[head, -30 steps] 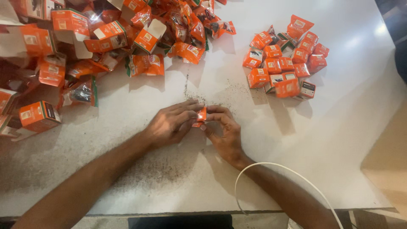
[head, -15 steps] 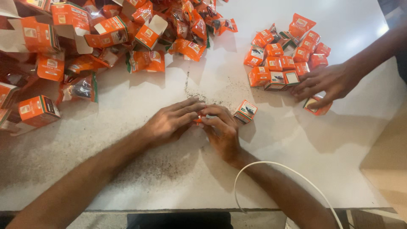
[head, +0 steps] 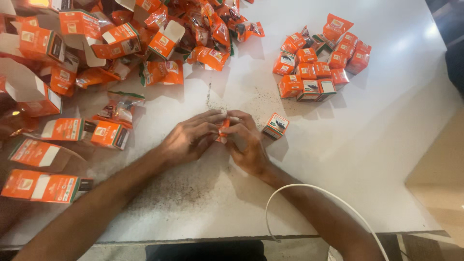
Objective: The person folds flat orange cardboard boxes into closed boxes by hand, pressing the flaps and creases to shape each one, and places each finished box onto a growing pile on the table. They repeatedly take the next flat box from a large pile of unfolded boxes and packaged items on the left side of the table.
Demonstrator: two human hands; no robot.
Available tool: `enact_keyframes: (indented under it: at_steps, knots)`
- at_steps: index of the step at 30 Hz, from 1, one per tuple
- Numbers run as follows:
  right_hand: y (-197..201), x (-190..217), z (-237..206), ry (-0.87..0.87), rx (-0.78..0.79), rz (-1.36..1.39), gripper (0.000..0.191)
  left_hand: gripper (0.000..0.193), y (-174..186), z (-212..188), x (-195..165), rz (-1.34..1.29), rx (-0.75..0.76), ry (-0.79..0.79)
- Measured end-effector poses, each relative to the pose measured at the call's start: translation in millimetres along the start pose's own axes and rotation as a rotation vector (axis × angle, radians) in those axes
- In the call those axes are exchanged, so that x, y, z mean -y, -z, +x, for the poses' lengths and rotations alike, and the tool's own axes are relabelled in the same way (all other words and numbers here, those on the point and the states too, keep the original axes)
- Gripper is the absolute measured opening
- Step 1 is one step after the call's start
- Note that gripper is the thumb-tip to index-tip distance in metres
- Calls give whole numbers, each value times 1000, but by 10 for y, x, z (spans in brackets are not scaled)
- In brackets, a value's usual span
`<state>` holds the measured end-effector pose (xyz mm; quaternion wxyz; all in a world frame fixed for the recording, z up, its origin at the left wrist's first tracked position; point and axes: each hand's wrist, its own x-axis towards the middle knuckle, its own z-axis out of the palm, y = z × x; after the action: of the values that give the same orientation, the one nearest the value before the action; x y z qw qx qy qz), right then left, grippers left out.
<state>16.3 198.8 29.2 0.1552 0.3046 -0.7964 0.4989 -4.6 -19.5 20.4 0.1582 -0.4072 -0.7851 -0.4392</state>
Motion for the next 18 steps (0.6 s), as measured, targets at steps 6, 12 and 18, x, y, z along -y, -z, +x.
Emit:
enact_keyframes:
  at_steps: [6,12,18]
  knots:
    - [-35,-157,-28,-36,-19,-6,21,17,-31,-26,69,-18,-12,23]
    - [21,-55,5,67,111,-196,24,20,-47,-56,82,-58,-8,-2]
    - [10,-72,85,176,202,-287,30,34,108,-31,-200,323,19,-47]
